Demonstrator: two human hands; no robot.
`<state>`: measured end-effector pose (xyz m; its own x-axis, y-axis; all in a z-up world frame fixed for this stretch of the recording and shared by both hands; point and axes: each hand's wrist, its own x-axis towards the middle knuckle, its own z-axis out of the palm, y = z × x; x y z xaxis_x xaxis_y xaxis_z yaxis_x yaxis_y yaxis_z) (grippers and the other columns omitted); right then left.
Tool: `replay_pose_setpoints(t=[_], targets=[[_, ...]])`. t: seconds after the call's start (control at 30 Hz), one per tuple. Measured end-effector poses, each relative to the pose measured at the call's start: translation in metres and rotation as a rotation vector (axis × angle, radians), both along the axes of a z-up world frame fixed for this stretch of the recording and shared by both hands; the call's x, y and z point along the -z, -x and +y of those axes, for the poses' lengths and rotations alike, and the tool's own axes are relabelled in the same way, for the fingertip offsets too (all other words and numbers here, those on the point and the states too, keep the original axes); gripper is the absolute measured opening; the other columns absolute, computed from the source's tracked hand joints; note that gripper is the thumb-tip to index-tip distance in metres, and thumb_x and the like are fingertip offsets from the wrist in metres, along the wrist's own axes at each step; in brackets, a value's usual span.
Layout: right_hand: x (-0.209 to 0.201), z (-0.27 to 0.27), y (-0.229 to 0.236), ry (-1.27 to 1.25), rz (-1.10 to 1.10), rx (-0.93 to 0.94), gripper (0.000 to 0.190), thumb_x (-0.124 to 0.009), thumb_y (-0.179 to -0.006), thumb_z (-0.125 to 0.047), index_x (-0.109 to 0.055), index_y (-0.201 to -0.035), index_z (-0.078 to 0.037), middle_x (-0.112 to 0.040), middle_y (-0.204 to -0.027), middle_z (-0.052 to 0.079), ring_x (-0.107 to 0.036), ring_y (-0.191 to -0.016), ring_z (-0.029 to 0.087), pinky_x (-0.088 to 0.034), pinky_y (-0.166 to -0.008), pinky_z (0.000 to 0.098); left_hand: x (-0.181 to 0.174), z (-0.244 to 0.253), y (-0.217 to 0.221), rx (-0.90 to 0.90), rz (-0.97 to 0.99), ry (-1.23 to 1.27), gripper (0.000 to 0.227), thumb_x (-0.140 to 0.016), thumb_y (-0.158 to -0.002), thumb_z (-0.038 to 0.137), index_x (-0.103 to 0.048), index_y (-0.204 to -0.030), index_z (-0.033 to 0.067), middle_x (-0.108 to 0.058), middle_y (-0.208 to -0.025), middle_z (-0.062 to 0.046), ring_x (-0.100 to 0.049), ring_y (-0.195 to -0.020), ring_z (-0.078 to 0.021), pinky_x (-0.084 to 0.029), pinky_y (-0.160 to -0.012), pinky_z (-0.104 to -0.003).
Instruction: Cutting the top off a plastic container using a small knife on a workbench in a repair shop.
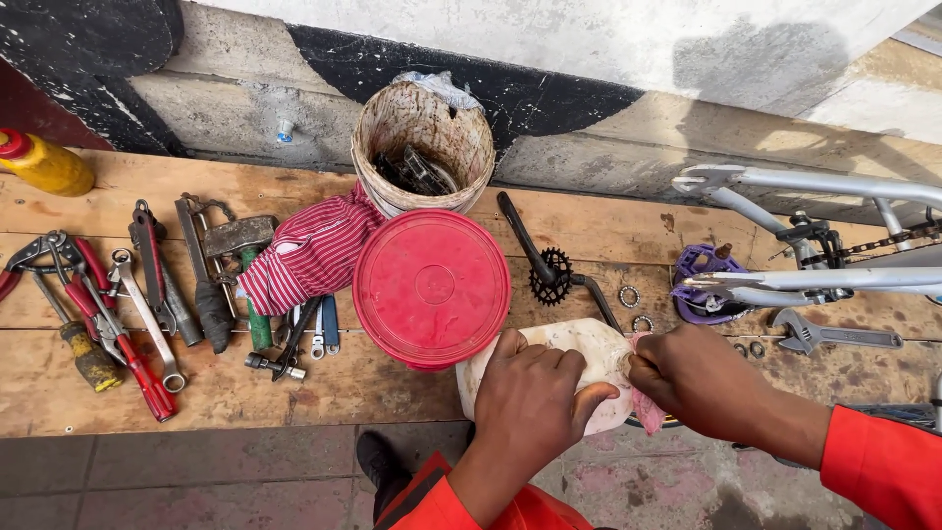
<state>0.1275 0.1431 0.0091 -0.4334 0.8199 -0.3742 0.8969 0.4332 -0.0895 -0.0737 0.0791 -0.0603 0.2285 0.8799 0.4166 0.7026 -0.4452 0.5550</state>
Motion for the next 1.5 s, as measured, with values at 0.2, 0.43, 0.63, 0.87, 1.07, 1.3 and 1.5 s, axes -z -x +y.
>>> replay_pose_setpoints(t=[0.2,0.43,0.63,0.87,1.07,1.3,1.5], targets=[[0.0,0.004,-0.005,0.051,-0.021,-0.081,0.047,-0.056,-0.094,-0.032,-0.041,-0.053,-0.013,-0.039,-0.044,0.004,-0.034,-0.04,0.019,-0.024,-0.05,0.04,-0.001,0.0,0.0,-0.015,0.004,0.01,0.05,-0.055,-0.097,0.053,-0.062,-0.074,0.0089,-0.062,-0.064,-0.007,-0.058,-0.061,-0.0303,-0.037,-0.082,-0.045],[-0.005,0.01,-0.009,0.107,0.073,0.128,0.046,-0.065,-0.086,-0.028,-0.038,-0.052,-0.012,-0.041,-0.046,0.005,-0.033,-0.046,0.018,-0.025,-0.053,0.0391,-0.002,0.003,-0.001,-0.01,-0.046,-0.006,0.047,-0.058,-0.095,0.05,-0.059,-0.074,0.0089,-0.061,-0.062,-0.009,-0.056,-0.057,-0.0318,-0.035,-0.08,-0.044],[0.004,0.012,-0.007,0.009,-0.097,0.13,0.043,-0.068,-0.081,-0.036,-0.043,-0.054,-0.014,-0.046,-0.047,0.004,-0.039,-0.048,0.019,-0.028,-0.054,0.0377,-0.002,0.001,0.001,-0.01,-0.033,0.016,0.045,-0.058,-0.094,0.05,-0.059,-0.077,0.0091,-0.063,-0.064,-0.009,-0.056,-0.057,-0.0318,-0.035,-0.082,-0.044],[-0.004,0.01,0.001,0.034,-0.191,0.166,0.04,-0.062,-0.084,-0.041,-0.046,-0.058,-0.015,-0.056,-0.055,0.005,-0.05,-0.054,0.024,-0.032,-0.06,0.0399,-0.003,0.0,-0.002,-0.03,-0.016,0.015,0.046,-0.058,-0.093,0.051,-0.059,-0.075,0.0094,-0.062,-0.063,-0.008,-0.057,-0.056,-0.0305,-0.035,-0.085,-0.043],[-0.007,0.008,0.009,0.063,-0.213,0.306,0.028,-0.064,-0.082,-0.039,-0.051,-0.069,-0.016,-0.062,-0.057,0.004,-0.052,-0.058,0.023,-0.037,-0.061,0.0363,-0.002,0.001,-0.002,-0.05,-0.014,-0.009,0.046,-0.057,-0.092,0.052,-0.063,-0.076,0.0098,-0.065,-0.066,-0.01,-0.059,-0.06,-0.0322,-0.036,-0.085,-0.043],[0.004,0.017,-0.009,0.063,-0.19,0.245,0.033,-0.064,-0.084,-0.041,-0.049,-0.071,-0.014,-0.058,-0.057,0.007,-0.05,-0.056,0.026,-0.034,-0.06,0.0386,-0.001,0.002,-0.004,-0.057,-0.016,-0.03,0.045,-0.058,-0.091,0.052,-0.065,-0.077,0.0095,-0.066,-0.067,-0.011,-0.059,-0.06,-0.0323,-0.035,-0.084,-0.043],[0.006,0.016,-0.009,0.004,-0.076,0.138,0.032,-0.065,-0.08,-0.034,-0.046,-0.065,-0.013,-0.054,-0.052,0.008,-0.044,-0.052,0.026,-0.029,-0.058,0.0402,0.0,0.002,-0.004,-0.068,-0.022,-0.019,0.046,-0.057,-0.091,0.052,-0.066,-0.077,0.0092,-0.067,-0.067,-0.012,-0.06,-0.061,-0.0325,-0.036,-0.085,-0.043]])
